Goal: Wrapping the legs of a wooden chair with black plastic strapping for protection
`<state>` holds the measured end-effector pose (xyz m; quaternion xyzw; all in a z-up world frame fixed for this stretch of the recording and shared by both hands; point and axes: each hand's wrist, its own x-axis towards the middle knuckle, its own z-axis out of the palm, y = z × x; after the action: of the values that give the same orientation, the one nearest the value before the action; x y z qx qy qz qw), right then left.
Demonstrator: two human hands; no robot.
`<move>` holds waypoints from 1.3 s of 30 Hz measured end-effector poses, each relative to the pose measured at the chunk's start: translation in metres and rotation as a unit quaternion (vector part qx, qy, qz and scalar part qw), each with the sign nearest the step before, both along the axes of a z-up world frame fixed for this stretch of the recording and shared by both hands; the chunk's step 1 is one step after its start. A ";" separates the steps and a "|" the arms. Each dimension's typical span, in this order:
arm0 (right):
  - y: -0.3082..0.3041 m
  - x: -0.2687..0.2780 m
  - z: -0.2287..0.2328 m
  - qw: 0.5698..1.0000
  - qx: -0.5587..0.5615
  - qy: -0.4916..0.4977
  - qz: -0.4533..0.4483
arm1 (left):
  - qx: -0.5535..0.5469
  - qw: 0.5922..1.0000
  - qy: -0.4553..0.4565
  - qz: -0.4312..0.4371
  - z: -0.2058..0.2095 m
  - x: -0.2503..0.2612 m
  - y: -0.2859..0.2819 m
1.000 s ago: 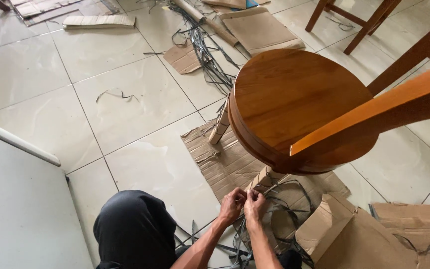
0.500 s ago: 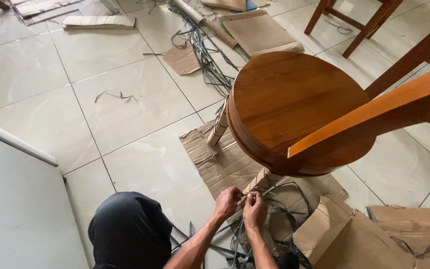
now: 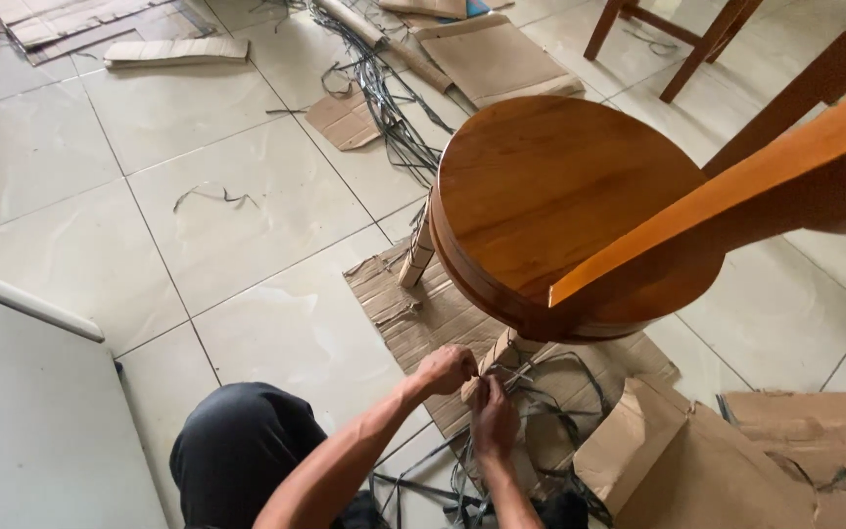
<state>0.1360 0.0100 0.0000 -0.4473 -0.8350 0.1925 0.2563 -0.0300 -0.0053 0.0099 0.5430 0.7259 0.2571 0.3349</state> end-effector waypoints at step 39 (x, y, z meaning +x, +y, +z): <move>0.018 0.000 -0.079 0.981 -0.120 0.126 -0.087 | -0.155 0.877 -0.246 0.383 -0.084 0.056 0.032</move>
<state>0.1357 0.0280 -0.0790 -0.5181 -0.7247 0.3227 0.3199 0.0262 0.0263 -0.0737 0.0830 0.8017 0.3749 0.4581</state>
